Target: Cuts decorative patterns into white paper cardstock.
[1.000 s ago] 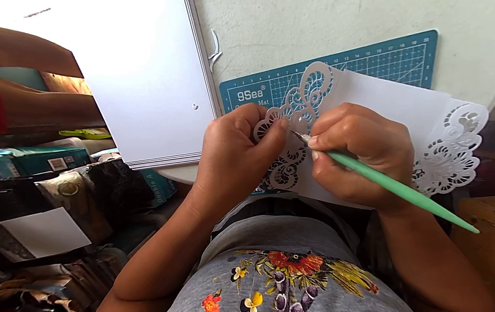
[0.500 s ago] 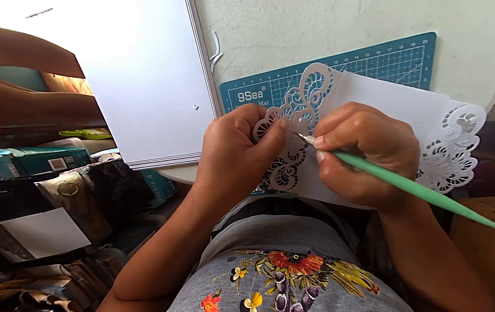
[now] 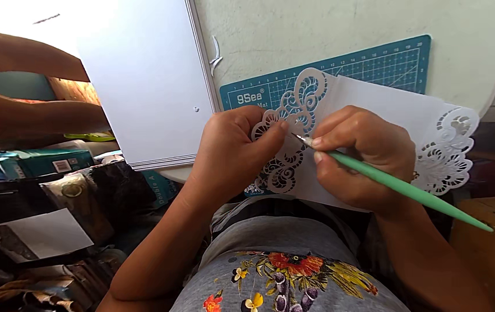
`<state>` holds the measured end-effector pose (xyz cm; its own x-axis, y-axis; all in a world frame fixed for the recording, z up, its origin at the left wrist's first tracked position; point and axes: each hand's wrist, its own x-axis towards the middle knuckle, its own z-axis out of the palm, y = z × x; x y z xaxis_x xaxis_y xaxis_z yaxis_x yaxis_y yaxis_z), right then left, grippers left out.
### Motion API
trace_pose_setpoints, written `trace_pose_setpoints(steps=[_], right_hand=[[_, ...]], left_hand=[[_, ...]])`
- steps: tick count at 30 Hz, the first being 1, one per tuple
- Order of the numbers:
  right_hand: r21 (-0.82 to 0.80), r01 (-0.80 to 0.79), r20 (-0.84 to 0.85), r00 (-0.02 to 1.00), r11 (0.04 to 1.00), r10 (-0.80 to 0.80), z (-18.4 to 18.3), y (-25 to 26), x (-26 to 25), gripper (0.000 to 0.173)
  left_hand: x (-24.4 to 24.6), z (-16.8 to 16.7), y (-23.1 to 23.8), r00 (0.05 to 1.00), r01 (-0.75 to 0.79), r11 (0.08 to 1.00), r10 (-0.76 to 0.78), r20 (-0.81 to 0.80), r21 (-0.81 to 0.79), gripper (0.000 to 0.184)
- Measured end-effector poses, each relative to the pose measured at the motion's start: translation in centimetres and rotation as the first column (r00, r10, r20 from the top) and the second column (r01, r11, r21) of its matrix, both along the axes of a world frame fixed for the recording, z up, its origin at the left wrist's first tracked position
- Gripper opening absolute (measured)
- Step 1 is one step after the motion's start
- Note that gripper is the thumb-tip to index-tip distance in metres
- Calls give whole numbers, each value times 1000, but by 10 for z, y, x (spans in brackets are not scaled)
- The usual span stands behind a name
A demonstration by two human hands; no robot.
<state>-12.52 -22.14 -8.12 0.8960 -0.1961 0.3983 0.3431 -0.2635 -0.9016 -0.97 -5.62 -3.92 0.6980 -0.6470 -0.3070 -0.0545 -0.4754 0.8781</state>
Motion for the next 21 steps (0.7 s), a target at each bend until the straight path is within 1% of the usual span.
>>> trace_pose_setpoints(steps=[5, 11, 21], right_hand=[[-55, 9, -5, 1000, 998, -9, -1, 1, 0, 9], [-89, 0, -8, 1000, 996, -1, -1, 1, 0, 9], [-151, 10, 6, 1000, 989, -10, -3, 3, 1, 9]], left_hand=[[-1, 1, -1, 999, -16, 1000, 15, 34, 21, 16], [-2, -1, -1, 997, -39, 999, 38, 61, 25, 10], [-4, 1, -2, 997, -49, 998, 46, 67, 41, 10]])
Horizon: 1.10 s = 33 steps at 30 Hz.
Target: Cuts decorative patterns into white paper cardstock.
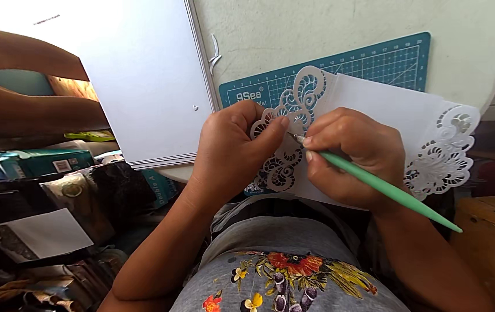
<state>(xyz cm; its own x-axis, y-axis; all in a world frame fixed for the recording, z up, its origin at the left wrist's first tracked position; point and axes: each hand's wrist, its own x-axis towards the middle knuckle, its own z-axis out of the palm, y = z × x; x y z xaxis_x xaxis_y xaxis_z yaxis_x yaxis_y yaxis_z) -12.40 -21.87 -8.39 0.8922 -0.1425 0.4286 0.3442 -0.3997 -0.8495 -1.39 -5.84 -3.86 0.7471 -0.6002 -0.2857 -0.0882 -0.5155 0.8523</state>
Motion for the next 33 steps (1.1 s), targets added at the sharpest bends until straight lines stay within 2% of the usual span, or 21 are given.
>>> trace_pose_setpoints(steps=[21, 23, 28, 33], right_hand=[[-44, -4, 12, 1000, 999, 4, -1, 0, -1, 8], [-17, -6, 9, 1000, 1000, 6, -1, -1, -1, 8], [211, -39, -12, 999, 977, 42, 0, -8, -2, 6], [176, -19, -38, 999, 984, 26, 2, -5, -2, 8]], left_hand=[[-2, 0, 1, 1000, 16, 1000, -16, 21, 8, 11], [-2, 0, 1, 1000, 17, 1000, -17, 21, 0, 10], [0, 0, 2, 1000, 15, 999, -15, -2, -28, 10], [3, -4, 5, 998, 29, 993, -34, -45, -111, 14]])
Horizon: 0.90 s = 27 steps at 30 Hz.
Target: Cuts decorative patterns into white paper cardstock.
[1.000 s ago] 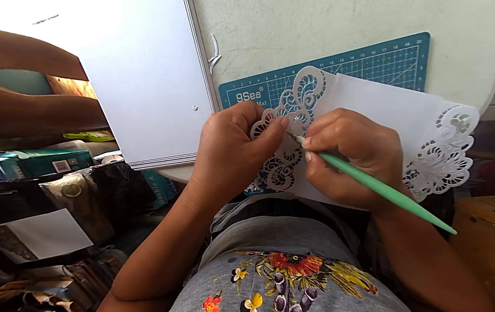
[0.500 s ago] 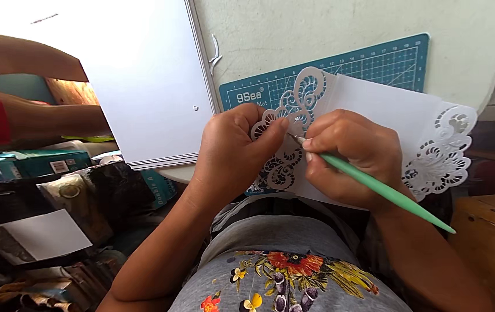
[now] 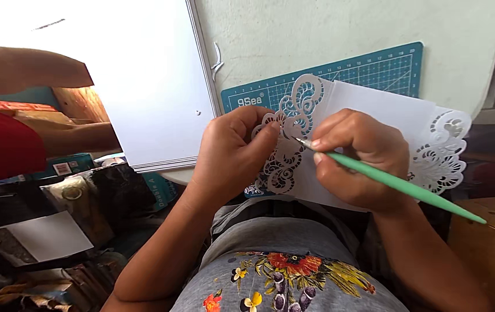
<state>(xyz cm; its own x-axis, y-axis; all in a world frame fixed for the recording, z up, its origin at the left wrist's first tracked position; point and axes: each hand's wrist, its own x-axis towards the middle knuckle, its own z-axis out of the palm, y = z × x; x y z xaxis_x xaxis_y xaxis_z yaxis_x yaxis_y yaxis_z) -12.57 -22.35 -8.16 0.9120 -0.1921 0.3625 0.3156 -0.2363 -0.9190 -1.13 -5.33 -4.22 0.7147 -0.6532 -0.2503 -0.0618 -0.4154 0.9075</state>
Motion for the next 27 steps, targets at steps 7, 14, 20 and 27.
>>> trace_pose_setpoints(steps=[7, 14, 20, 27], right_hand=[[94, 41, -2, 999, 995, -41, 3, -3, -2, 11], [146, 79, -3, 997, 986, -79, 10, -1, -3, 15], [115, 121, 4, 992, 986, -123, 18, 6, -8, 17], [-1, 58, 71, 996, 998, -58, 4, 11, -3, 11]], left_hand=[[-3, 12, 8, 986, 58, 998, -55, -159, 17, 22], [-4, 9, 10, 982, 29, 999, -32, -185, -17, 25], [3, 10, 11, 974, 68, 996, -78, -213, -55, 19], [9, 10, 9, 975, 97, 994, -106, -197, -52, 23]])
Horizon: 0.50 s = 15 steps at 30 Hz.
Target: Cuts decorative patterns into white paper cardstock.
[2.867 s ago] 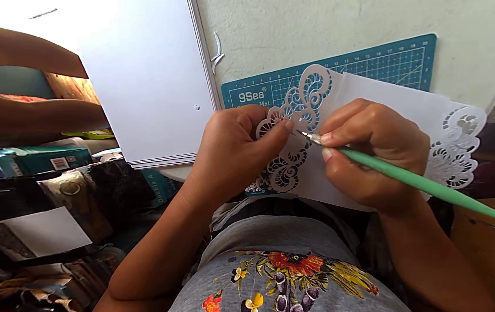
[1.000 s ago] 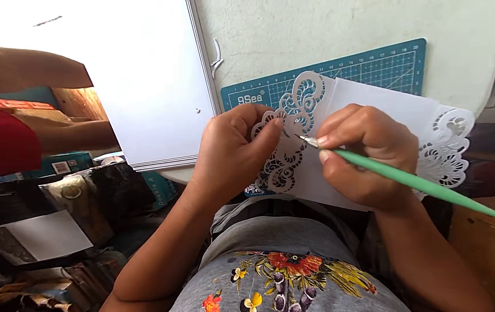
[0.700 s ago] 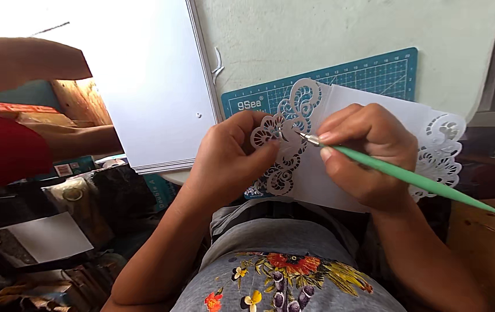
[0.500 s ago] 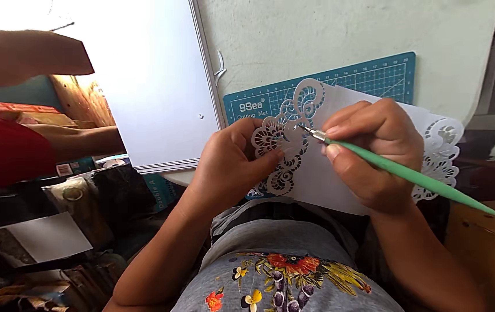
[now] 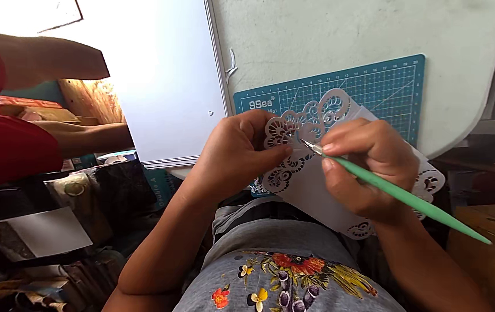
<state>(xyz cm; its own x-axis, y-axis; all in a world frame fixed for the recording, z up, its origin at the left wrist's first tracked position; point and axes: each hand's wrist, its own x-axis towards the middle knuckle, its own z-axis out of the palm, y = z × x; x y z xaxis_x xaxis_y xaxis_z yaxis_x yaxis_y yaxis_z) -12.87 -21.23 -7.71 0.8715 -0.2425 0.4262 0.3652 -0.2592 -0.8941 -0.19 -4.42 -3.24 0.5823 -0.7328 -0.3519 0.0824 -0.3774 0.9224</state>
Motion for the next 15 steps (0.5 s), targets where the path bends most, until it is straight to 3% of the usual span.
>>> trace_pose_setpoints(steps=[15], right_hand=[[-59, 14, -56, 998, 998, -17, -4, 2, 1, 11]], left_hand=[[-7, -4, -4, 988, -52, 997, 43, 150, 53, 8]])
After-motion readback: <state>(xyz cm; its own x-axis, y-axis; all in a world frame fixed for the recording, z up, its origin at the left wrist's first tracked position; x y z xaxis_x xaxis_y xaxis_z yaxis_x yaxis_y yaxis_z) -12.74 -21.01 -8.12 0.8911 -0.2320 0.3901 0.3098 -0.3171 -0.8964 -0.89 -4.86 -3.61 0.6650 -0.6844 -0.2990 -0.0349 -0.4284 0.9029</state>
